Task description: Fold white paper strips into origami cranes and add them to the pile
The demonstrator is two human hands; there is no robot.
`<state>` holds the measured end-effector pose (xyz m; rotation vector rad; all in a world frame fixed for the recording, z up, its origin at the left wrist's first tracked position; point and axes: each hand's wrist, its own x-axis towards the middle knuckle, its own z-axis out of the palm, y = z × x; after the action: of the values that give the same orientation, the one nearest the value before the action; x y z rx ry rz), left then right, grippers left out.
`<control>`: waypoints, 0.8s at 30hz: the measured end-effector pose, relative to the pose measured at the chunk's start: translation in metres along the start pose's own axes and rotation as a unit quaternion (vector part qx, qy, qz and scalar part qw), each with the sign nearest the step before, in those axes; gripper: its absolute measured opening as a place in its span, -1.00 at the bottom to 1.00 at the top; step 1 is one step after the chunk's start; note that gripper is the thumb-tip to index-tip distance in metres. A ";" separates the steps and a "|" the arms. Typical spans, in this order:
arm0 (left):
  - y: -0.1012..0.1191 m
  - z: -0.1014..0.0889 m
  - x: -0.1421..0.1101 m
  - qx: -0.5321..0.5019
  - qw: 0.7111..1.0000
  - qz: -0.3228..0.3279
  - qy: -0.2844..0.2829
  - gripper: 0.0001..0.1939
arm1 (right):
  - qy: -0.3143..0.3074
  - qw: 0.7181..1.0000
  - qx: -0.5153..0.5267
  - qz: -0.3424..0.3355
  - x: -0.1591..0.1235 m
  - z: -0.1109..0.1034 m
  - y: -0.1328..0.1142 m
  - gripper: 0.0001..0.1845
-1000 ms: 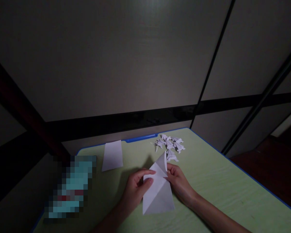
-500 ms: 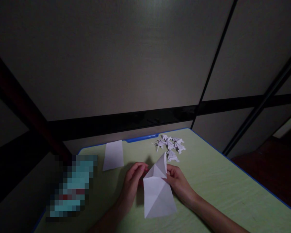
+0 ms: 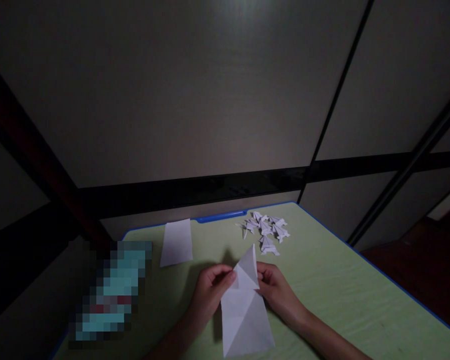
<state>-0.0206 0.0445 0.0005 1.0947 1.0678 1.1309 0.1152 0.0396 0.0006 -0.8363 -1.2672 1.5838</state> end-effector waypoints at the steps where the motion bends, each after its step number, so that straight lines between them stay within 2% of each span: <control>1: 0.000 0.000 0.000 0.004 1.000 0.003 0.000 -0.84 | -0.002 1.000 -0.006 -0.002 0.000 0.000 0.000 -0.67; 10: -0.002 -0.001 0.001 0.008 1.000 0.008 0.001 -0.85 | -0.008 0.998 -0.054 -0.009 -0.001 -0.005 0.004 -0.52; 24: -0.003 0.001 -0.002 0.040 0.999 0.023 -0.011 -0.84 | -0.014 0.998 -0.062 -0.002 -0.001 -0.007 0.008 -0.57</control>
<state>-0.0192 0.0417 -0.0018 1.1979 1.0838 1.1177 0.1203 0.0406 -0.0084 -0.8913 -1.3965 1.5314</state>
